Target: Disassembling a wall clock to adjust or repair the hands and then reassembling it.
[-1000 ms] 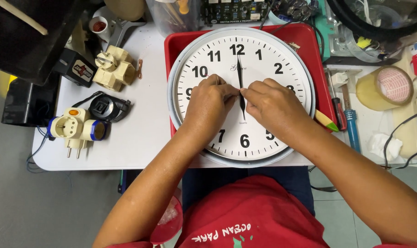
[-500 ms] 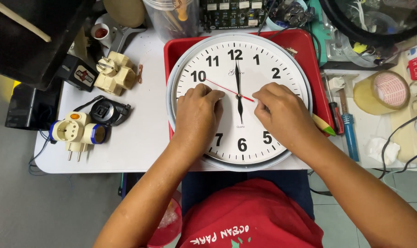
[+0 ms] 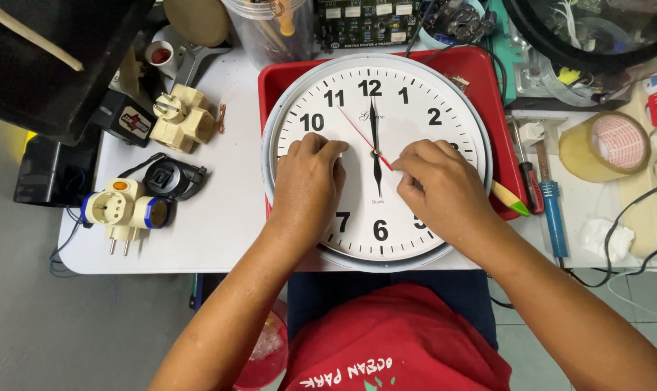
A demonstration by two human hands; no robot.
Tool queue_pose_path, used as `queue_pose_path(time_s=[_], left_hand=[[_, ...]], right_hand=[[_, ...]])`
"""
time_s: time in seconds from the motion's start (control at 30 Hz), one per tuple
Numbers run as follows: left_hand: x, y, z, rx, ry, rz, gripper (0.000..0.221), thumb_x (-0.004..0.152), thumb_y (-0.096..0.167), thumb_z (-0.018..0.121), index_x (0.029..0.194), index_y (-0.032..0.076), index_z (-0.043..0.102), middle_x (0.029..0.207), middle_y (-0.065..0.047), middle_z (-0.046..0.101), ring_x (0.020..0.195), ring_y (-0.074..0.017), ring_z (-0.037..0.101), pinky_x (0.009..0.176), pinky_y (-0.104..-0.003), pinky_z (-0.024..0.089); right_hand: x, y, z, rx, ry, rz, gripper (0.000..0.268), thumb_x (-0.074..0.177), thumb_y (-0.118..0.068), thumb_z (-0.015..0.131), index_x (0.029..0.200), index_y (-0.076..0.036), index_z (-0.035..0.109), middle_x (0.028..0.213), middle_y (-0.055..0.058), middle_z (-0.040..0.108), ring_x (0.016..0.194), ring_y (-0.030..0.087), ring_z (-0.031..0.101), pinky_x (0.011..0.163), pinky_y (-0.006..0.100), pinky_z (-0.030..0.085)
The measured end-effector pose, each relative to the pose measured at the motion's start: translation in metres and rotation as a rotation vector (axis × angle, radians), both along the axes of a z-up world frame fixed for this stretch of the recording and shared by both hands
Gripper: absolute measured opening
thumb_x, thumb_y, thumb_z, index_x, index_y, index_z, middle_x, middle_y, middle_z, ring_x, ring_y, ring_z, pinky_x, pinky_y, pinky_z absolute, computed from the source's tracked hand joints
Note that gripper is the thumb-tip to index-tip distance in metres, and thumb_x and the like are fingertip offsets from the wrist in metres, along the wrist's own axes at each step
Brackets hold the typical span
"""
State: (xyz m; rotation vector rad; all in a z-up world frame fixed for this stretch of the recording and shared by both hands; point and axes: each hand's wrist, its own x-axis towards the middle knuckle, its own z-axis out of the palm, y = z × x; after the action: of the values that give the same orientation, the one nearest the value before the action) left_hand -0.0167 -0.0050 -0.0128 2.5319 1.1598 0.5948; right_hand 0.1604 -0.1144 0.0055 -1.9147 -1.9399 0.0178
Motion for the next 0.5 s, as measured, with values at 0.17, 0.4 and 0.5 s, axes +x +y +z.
queue_pose_path(time_s=[0.17, 0.4, 0.5], left_hand=[[0.0001, 0.0004, 0.0009, -0.007, 0.007, -0.006, 0.026, 0.086, 0.000, 0.074, 0.110, 0.011, 0.079, 0.097, -0.014, 0.072, 0.092, -0.0250, 0.069, 0.074, -0.033, 0.052], [-0.0001, -0.0002, 0.0038, -0.012, 0.013, -0.012, 0.026, 0.087, 0.000, 0.074, 0.110, 0.010, 0.079, 0.098, -0.015, 0.072, 0.092, -0.0260, 0.070, 0.074, -0.033, 0.053], [-0.0006, -0.0004, 0.0037, -0.013, 0.012, -0.016, 0.027, 0.087, 0.000, 0.074, 0.111, 0.010, 0.079, 0.098, -0.015, 0.072, 0.093, -0.0263, 0.070, 0.075, -0.034, 0.054]], right_hand=[[0.0003, -0.0010, -0.0024, 0.000, 0.013, -0.003, 0.016, 0.090, 0.000, 0.063, 0.098, -0.002, 0.077, 0.095, 0.012, 0.070, 0.092, 0.022, 0.066, 0.077, 0.033, 0.057], [0.0011, -0.0014, -0.0071, 0.008, 0.040, 0.017, 0.018, 0.090, 0.000, 0.062, 0.098, -0.004, 0.077, 0.098, 0.012, 0.069, 0.094, 0.024, 0.066, 0.082, 0.037, 0.054], [0.0009, -0.0016, -0.0074, 0.003, 0.040, 0.015, 0.018, 0.090, -0.001, 0.062, 0.098, -0.004, 0.078, 0.098, 0.012, 0.070, 0.095, 0.024, 0.066, 0.083, 0.038, 0.054]])
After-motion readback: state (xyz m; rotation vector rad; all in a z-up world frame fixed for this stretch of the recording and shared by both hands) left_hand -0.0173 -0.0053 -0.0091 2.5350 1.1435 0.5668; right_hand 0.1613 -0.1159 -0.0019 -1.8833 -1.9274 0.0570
